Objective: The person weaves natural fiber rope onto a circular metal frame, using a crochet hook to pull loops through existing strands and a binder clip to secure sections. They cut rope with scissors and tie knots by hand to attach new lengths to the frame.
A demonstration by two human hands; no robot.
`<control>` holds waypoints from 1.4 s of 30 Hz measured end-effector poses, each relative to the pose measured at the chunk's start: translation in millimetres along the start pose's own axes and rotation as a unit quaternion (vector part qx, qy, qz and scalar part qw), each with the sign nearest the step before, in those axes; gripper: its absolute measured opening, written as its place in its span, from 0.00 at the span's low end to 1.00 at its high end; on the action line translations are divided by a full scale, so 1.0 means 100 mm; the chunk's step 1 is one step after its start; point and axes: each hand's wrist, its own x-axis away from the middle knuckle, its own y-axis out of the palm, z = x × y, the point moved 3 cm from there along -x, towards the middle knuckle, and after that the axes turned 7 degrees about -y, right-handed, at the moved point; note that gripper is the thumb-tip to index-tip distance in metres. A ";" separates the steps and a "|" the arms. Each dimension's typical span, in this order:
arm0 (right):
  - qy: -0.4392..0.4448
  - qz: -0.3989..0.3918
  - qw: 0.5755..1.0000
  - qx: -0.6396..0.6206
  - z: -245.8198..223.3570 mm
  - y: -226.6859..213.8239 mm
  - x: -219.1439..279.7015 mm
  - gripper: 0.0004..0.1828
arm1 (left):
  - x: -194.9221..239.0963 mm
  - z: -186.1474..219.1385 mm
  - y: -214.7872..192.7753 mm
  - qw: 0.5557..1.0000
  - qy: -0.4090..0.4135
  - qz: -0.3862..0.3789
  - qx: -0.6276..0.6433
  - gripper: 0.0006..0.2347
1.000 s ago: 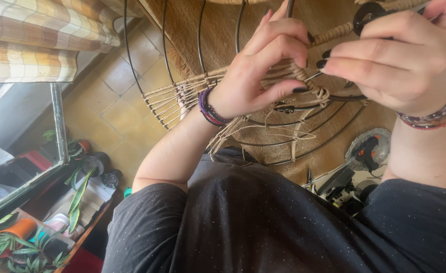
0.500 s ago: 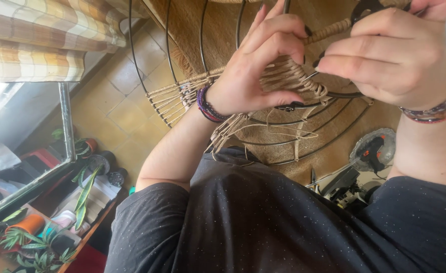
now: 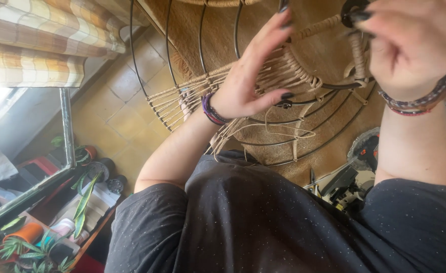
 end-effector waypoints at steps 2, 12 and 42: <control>0.108 0.023 0.994 0.012 -0.22 -0.07 -0.02 0.15 | 0.08 -0.12 0.03 0.997 0.021 0.036 0.065 0.31; 0.586 0.308 0.648 -0.377 -0.26 -0.55 1.64 0.19 | 0.37 0.03 -0.31 0.977 -0.105 0.177 0.065 0.12; 0.455 -0.019 0.865 -0.211 -0.40 0.14 -0.44 0.08 | -0.49 0.27 -0.39 0.986 0.147 -0.020 -0.075 0.21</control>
